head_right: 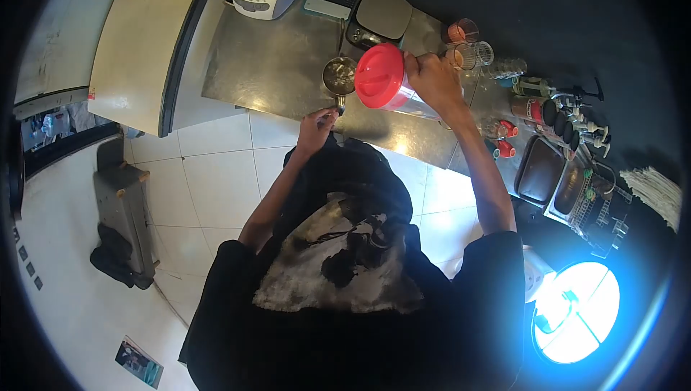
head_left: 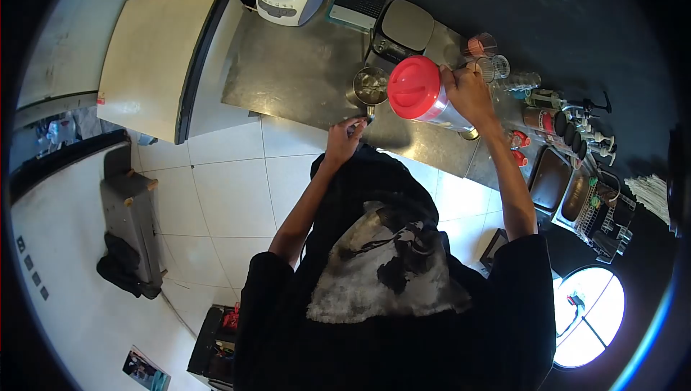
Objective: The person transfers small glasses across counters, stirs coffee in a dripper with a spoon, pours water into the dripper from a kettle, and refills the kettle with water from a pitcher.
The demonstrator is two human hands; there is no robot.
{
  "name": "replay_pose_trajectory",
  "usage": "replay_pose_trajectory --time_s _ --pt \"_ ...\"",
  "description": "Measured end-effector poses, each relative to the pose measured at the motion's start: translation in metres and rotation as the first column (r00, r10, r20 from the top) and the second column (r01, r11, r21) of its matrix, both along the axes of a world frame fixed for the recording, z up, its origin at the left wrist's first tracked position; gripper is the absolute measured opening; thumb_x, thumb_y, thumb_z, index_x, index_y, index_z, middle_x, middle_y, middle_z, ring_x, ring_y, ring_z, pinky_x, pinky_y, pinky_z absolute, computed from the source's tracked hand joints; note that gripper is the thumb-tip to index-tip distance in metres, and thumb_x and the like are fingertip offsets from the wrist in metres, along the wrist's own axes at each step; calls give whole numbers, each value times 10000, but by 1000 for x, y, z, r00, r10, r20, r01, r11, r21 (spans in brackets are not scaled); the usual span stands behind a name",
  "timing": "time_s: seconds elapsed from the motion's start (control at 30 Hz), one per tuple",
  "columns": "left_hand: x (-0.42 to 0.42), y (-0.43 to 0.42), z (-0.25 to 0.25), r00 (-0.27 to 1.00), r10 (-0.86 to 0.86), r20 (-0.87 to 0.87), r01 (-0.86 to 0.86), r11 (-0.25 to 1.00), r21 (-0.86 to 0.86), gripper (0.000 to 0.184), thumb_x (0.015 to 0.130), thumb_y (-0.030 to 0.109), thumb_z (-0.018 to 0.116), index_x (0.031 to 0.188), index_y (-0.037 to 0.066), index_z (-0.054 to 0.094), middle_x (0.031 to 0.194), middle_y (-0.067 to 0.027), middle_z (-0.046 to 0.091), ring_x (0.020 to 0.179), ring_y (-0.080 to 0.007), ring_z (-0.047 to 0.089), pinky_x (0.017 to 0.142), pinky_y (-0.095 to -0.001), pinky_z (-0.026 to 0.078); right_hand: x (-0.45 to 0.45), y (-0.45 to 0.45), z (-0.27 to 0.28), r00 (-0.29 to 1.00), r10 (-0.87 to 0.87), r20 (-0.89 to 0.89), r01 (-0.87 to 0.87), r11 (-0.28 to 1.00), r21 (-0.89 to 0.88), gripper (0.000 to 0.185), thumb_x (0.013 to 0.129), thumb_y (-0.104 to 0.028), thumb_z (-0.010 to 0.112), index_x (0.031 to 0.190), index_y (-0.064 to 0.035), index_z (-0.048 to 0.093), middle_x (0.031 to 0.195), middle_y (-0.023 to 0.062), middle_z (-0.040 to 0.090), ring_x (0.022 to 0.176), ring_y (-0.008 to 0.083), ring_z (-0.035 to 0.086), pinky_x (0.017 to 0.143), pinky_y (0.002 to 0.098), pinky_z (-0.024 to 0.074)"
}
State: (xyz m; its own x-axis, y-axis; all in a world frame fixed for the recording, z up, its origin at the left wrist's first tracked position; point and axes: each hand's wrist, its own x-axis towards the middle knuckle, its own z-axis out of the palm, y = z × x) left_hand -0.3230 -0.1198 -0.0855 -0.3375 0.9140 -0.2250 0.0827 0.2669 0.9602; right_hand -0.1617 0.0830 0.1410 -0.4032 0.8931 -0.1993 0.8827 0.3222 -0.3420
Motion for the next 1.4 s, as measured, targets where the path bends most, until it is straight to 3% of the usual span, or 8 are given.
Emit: replay_pose_trajectory --time_s 0.03,0.1,0.33,0.4,0.93,1.4 --pt "-1 0 3 1000 -3 0 3 1000 -1 298 916 277 624 1052 23 700 664 -125 668 557 -186 651 570 -326 502 -1 -1 0 1000 -3 0 3 1000 -1 536 949 -402 515 747 72 664 787 292 617 819 433 618 788 497 474" --pt "-5 0 7 994 -106 -8 103 984 -142 308 940 222 611 1142 -5 663 868 -90 713 725 -132 679 687 -268 536 -2 -2 0 999 13 44 -15 999 39 520 942 -421 483 793 24 707 756 278 657 825 454 650 834 504 496" --pt "-3 0 -1 996 -84 -21 82 993 -90 315 946 222 600 1150 -11 657 870 -89 709 723 -127 669 682 -262 530 -2 -1 3 999 0 36 0 1000 14 523 942 -411 476 775 33 698 751 285 651 820 456 649 838 501 496" --pt "-2 -1 -1 999 -33 8 33 998 -61 284 911 251 616 1065 29 704 814 -147 709 701 -238 695 668 -342 527 -1 0 2 998 38 44 -40 997 58 525 940 -408 476 762 36 693 733 283 646 802 455 648 827 508 494" --pt "-2 0 -1 999 -32 6 32 999 -35 288 904 243 638 1081 24 696 858 -153 716 662 -210 682 648 -331 525 -6 2 6 990 120 75 -130 979 160 490 942 -374 471 685 -30 706 644 225 637 681 423 629 799 494 430" --pt "-3 1 -1 999 -39 32 41 996 -80 300 882 231 661 1079 7 694 915 -156 720 729 -219 703 672 -325 533 -12 5 18 990 103 102 -104 994 13 501 948 -359 458 682 -5 692 701 251 652 760 423 656 829 517 454"
